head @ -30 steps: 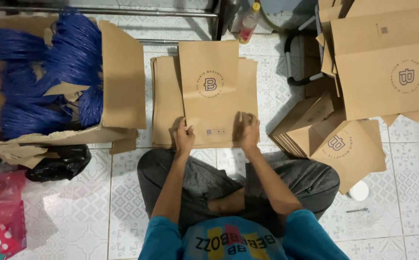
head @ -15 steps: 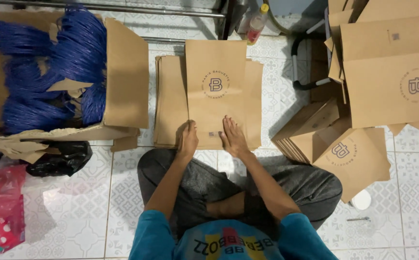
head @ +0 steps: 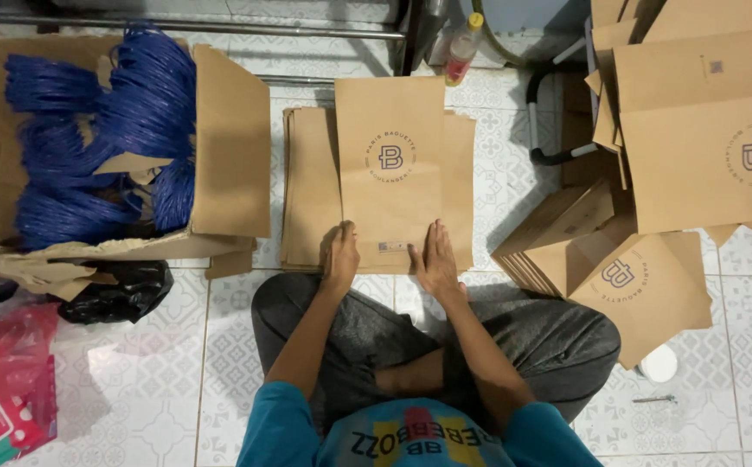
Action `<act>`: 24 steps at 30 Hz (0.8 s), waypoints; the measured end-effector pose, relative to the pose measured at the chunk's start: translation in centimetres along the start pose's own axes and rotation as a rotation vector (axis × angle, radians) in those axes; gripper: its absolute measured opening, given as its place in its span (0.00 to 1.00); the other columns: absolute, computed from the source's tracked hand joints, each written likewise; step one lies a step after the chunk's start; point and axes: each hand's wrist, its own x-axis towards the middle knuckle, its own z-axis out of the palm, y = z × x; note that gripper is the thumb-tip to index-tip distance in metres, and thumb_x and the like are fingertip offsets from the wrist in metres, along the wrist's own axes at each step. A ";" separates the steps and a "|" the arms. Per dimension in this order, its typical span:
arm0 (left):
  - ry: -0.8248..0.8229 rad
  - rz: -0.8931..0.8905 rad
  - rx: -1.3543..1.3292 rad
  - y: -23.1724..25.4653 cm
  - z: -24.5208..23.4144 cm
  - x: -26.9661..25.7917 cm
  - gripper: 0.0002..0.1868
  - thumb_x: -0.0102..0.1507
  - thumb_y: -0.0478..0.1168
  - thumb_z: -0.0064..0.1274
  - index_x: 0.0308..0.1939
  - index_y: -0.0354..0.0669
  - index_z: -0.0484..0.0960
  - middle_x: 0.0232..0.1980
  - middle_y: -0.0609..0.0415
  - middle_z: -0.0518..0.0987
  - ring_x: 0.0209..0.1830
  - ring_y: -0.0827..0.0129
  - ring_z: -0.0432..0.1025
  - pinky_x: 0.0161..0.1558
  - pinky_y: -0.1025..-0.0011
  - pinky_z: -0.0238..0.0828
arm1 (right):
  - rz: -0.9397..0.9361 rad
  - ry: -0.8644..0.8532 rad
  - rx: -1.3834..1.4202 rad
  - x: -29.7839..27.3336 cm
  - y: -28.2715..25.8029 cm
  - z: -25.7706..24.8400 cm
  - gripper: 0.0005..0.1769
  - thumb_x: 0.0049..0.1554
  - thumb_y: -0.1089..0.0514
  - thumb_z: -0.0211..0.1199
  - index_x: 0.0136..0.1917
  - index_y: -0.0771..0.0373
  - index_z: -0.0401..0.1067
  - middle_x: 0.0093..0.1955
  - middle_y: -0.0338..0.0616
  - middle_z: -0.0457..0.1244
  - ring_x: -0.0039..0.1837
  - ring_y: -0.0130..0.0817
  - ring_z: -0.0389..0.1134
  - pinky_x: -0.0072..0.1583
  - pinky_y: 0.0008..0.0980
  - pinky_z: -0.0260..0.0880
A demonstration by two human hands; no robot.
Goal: The person sits on the floor and folds flat brown paper bags into upright pouches. They pick up a bag, fold the bottom and side edges to form the base, and then fold the top edges inward to close the opening. The person repeats this process for several bags, placing the finished ones in a stack.
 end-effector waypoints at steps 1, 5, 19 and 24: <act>0.000 0.006 -0.002 0.3 -0.3 0.1 0.11 0.72 0.38 0.42 0.58 0.43 0.69 0.43 0.44 0.81 0.38 0.49 0.81 0.33 0.56 0.79 | 0.003 0.005 0.000 -0.1 0.2 -0.1 0.48 0.67 0.28 0.32 0.85 0.61 0.31 0.87 0.56 0.29 0.87 0.51 0.30 0.83 0.46 0.30; -0.066 -0.017 0.025 -0.6 0.6 0.3 0.17 0.72 0.41 0.43 0.64 0.44 0.66 0.49 0.43 0.80 0.42 0.48 0.81 0.39 0.54 0.80 | 0.006 0.064 -0.081 -0.9 1.6 0.6 0.45 0.67 0.32 0.34 0.84 0.64 0.36 0.86 0.61 0.35 0.85 0.56 0.37 0.81 0.49 0.38; -0.391 0.052 -0.437 0.7 0.8 -4.4 0.38 0.66 0.31 0.50 0.78 0.34 0.54 0.58 0.28 0.78 0.53 0.40 0.77 0.48 0.55 0.79 | -0.425 0.243 -0.127 5.0 -6.8 4.9 0.30 0.69 0.51 0.42 0.82 0.57 0.53 0.84 0.55 0.46 0.82 0.60 0.44 0.76 0.59 0.48; -0.405 0.072 -0.398 0.9 -0.2 -4.2 0.36 0.65 0.33 0.53 0.75 0.25 0.57 0.51 0.22 0.78 0.49 0.38 0.78 0.39 0.52 0.78 | -0.216 0.084 -0.165 11.7 -8.7 3.0 0.41 0.68 0.35 0.20 0.85 0.58 0.38 0.88 0.47 0.35 0.87 0.44 0.33 0.82 0.46 0.33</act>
